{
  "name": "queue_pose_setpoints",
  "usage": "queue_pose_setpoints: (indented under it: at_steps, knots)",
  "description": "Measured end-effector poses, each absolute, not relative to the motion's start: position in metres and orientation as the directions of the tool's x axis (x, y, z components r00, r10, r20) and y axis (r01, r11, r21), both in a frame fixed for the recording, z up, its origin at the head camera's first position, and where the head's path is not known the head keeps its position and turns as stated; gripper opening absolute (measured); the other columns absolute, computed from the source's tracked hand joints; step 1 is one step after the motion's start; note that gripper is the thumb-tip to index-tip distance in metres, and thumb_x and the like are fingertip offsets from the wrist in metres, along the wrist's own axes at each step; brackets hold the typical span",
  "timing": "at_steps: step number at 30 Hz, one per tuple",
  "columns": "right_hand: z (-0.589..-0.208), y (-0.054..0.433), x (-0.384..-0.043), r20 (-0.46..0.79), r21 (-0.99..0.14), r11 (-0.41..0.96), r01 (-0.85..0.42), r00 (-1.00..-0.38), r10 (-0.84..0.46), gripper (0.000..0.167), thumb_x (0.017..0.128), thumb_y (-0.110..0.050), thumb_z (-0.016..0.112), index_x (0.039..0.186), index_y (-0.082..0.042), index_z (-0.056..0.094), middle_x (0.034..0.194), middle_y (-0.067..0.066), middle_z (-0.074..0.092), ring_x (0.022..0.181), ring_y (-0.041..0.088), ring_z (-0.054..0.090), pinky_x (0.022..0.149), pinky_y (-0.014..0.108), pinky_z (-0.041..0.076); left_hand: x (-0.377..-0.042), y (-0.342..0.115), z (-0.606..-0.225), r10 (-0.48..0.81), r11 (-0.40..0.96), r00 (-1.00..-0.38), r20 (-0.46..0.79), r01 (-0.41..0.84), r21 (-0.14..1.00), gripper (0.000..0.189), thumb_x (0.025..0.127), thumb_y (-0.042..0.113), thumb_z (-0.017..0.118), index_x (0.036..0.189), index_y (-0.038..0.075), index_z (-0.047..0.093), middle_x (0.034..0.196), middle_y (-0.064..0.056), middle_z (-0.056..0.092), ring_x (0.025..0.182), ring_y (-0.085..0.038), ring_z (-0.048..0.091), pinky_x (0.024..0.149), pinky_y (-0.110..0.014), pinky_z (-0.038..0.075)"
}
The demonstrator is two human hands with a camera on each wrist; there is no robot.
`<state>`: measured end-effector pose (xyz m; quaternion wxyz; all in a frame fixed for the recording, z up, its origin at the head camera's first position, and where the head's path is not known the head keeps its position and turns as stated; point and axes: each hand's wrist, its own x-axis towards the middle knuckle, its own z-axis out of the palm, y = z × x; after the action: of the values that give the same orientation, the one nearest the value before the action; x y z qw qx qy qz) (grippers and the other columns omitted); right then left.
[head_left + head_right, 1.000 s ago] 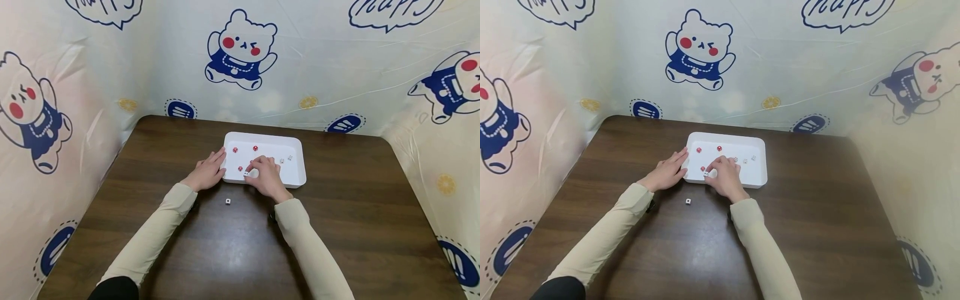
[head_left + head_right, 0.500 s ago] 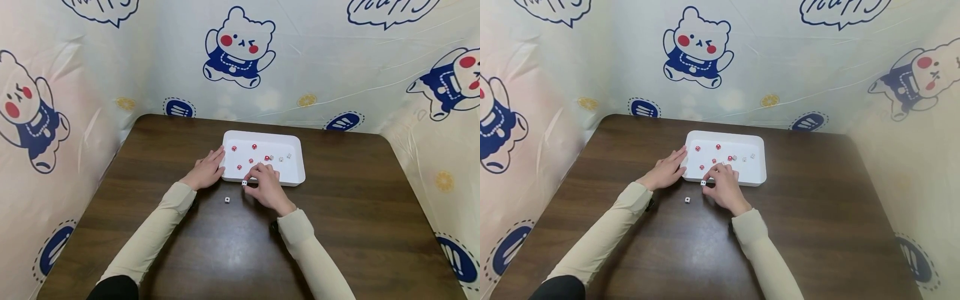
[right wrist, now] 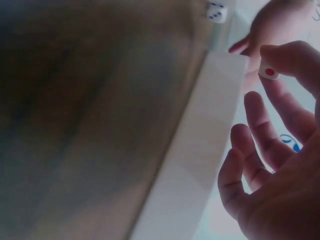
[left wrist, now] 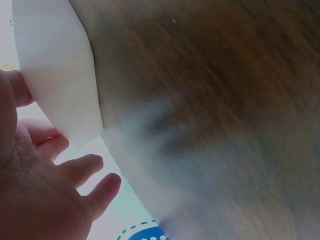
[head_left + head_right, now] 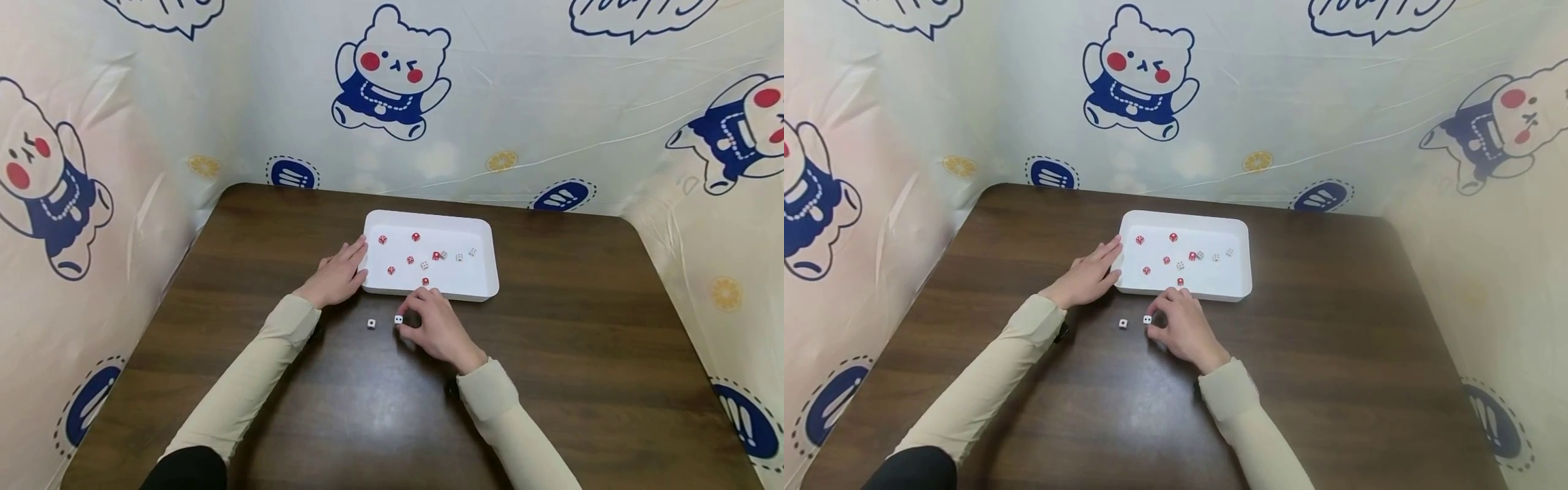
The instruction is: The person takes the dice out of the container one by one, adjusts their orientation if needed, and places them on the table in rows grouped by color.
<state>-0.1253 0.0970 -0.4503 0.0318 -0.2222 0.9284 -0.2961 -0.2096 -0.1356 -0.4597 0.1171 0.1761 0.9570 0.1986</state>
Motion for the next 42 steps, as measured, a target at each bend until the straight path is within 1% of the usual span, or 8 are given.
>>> queue_pose_setpoints:
  at_steps: [4,8,10,16,22,27,42]
  knots:
    - [-0.460,0.097,-0.123,0.067,-0.563,0.729,-0.390,-0.900,-0.430,0.013,0.081,-0.022,0.075,0.091,-0.015,0.070,0.103,-0.001,0.061,0.096,0.019,0.050,0.088,0.039,0.040,-0.210,-0.136,-0.459,0.381,0.862,-0.911,-0.156,0.289,0.416,0.063,0.101,0.033,0.043,0.155,0.010,0.018,0.164,-0.001,0.006,0.149,-0.037,0.015,0.112,-0.062,0.021]
    - [-0.468,0.096,-0.123,0.057,-0.557,0.735,-0.387,-0.900,-0.431,0.012,0.081,-0.022,0.075,0.090,-0.016,0.070,0.101,-0.003,0.060,0.093,0.017,0.048,0.083,0.036,0.040,-0.211,-0.136,-0.460,0.379,0.867,-0.910,-0.167,0.286,0.408,0.063,0.102,0.034,0.041,0.155,0.011,0.017,0.165,0.001,0.004,0.149,-0.036,0.014,0.112,-0.062,0.021]
    - [-0.470,0.095,-0.124,0.049,-0.550,0.740,-0.386,-0.900,-0.433,0.011,0.082,-0.022,0.075,0.090,-0.016,0.070,0.101,-0.003,0.060,0.092,0.017,0.047,0.082,0.036,0.039,-0.211,-0.136,-0.461,0.384,0.865,-0.908,-0.167,0.291,0.409,0.063,0.102,0.034,0.040,0.155,0.011,0.016,0.165,0.000,0.004,0.149,-0.037,0.014,0.112,-0.062,0.021]
    - [-0.469,0.091,-0.126,0.011,-0.531,0.761,-0.374,-0.901,-0.435,0.011,0.081,-0.019,0.075,0.090,-0.015,0.070,0.101,0.000,0.059,0.091,0.018,0.046,0.081,0.037,0.039,-0.211,-0.136,-0.460,0.385,0.861,-0.908,-0.165,0.289,0.418,0.063,0.102,0.033,0.041,0.155,0.010,0.017,0.165,0.000,0.005,0.149,-0.037,0.014,0.112,-0.062,0.021]
    - [-0.468,0.087,-0.130,-0.008,-0.502,0.788,-0.357,-0.909,-0.417,0.012,0.080,-0.020,0.074,0.091,-0.015,0.071,0.099,0.001,0.059,0.089,0.020,0.047,0.078,0.038,0.040,-0.210,-0.136,-0.459,0.389,0.856,-0.910,-0.146,0.298,0.421,0.062,0.102,0.032,0.042,0.155,0.010,0.019,0.164,0.000,0.007,0.148,-0.038,0.017,0.111,-0.059,0.024]
    - [-0.468,0.084,-0.132,-0.031,-0.492,0.801,-0.341,-0.913,-0.407,0.013,0.079,-0.019,0.075,0.090,-0.015,0.072,0.097,0.001,0.059,0.087,0.020,0.047,0.076,0.038,0.040,-0.209,-0.136,-0.460,0.391,0.854,-0.909,-0.142,0.301,0.424,0.062,0.101,0.031,0.042,0.154,0.009,0.020,0.164,0.000,0.007,0.148,-0.039,0.018,0.111,-0.060,0.024]
    - [-0.471,0.076,-0.137,-0.107,-0.458,0.838,-0.298,-0.917,-0.384,0.013,0.080,-0.020,0.076,0.091,-0.016,0.072,0.096,0.001,0.059,0.089,0.021,0.047,0.078,0.039,0.041,-0.210,-0.135,-0.460,0.384,0.856,-0.912,-0.143,0.294,0.425,0.062,0.102,0.031,0.042,0.154,0.009,0.020,0.164,0.000,0.007,0.148,-0.038,0.017,0.111,-0.060,0.023]
